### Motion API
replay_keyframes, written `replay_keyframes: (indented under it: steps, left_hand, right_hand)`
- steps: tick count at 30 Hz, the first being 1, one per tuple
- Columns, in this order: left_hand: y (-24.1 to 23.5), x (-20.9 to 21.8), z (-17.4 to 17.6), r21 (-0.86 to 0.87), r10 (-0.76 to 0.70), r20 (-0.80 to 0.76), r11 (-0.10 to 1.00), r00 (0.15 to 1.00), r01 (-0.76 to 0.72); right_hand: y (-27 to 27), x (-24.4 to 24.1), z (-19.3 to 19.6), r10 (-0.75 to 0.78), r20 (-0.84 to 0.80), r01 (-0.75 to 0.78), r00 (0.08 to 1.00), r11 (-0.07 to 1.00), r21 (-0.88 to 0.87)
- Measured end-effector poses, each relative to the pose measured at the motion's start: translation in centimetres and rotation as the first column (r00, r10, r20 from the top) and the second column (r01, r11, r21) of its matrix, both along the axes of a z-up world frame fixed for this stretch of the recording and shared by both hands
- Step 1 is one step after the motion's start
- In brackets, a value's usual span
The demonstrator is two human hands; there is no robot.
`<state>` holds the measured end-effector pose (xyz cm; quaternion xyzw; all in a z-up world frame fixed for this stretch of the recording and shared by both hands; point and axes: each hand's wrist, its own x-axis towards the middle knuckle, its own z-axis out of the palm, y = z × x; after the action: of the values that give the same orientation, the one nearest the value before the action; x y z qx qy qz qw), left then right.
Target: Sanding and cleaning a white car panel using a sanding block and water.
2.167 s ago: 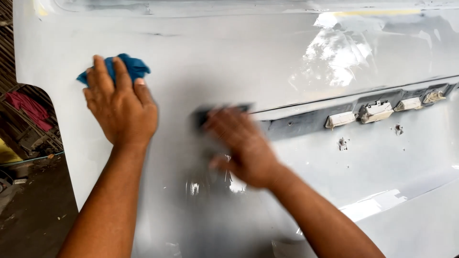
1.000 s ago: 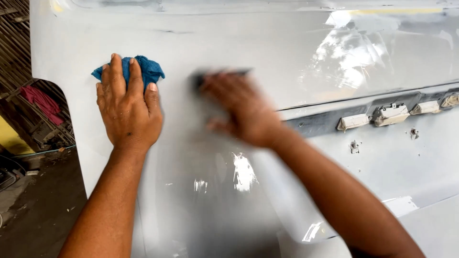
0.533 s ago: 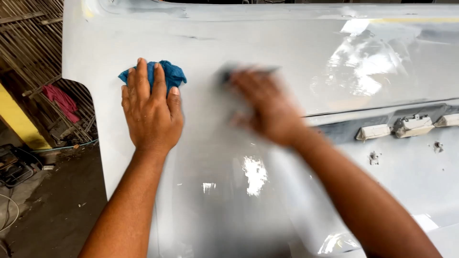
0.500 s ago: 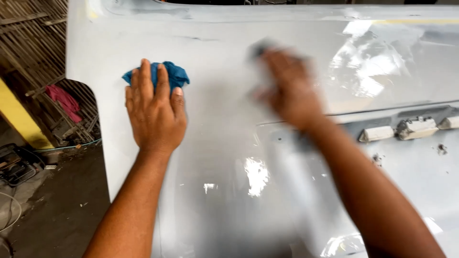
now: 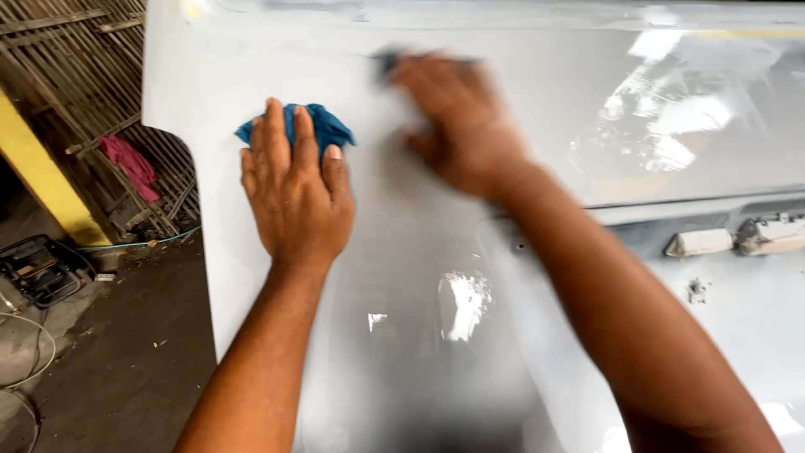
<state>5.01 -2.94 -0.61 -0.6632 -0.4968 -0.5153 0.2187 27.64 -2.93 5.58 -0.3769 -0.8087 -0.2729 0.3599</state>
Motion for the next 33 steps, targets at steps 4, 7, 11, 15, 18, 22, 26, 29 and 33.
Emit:
replay_keyframes:
  steps: [4,7,11,15,18,22,26,29,33]
  left_hand:
    - [0.1,0.1,-0.2,0.025,0.032,-0.02,0.999,0.999,-0.031]
    - [0.3,0.3,-0.3,0.023,0.043,-0.03,0.999,0.999,-0.042]
    - [0.2,0.0,-0.3,0.015,0.032,-0.029,0.999,0.999,-0.031]
    - [0.1,0.0,0.0,0.018,-0.003,-0.029,1.0,1.0,0.003]
    - [-0.2,-0.1,-0.4,0.012,-0.007,-0.037,1.0,0.999,0.008]
    - [0.5,0.3,-0.2,0.042,0.003,-0.032,0.999,0.999,-0.002]
    - [0.5,0.4,-0.4,0.025,0.024,-0.042,0.999,0.999,-0.023]
    - [0.3,0.1,-0.3,0.018,0.02,-0.042,1.0,0.999,-0.019]
    - [0.6,-0.5,-1.0,0.043,-0.017,-0.055,0.999,0.998,0.019]
  right_hand:
    - [3.7,3.1,2.3,-0.282,-0.263,0.291,0.922,0.957,-0.005]
    - [4.6,-1.6,3.1,-0.296,-0.299,0.287,0.907,0.955,-0.075]
    - [5.1,-10.3,4.1,-0.09,-0.114,0.063,0.989,0.972,-0.225]
    - [3.7,-9.7,4.2,-0.071,-0.078,0.048,0.994,0.963,-0.266]
    - [2.3,-1.5,3.5,-0.127,-0.111,0.107,0.986,0.98,-0.17]
    - [0.6,9.7,2.5,-0.353,-0.245,0.301,0.903,0.926,-0.227]
    - [4.2,12.9,0.0,-0.424,-0.412,0.398,0.806,0.905,-0.151]
    - [5.1,3.4,-1.3,-0.182,-0.307,0.201,0.934,0.979,0.029]
    - [2.5,-5.4,-1.0,0.049,0.032,-0.05,0.998,0.998,0.039]
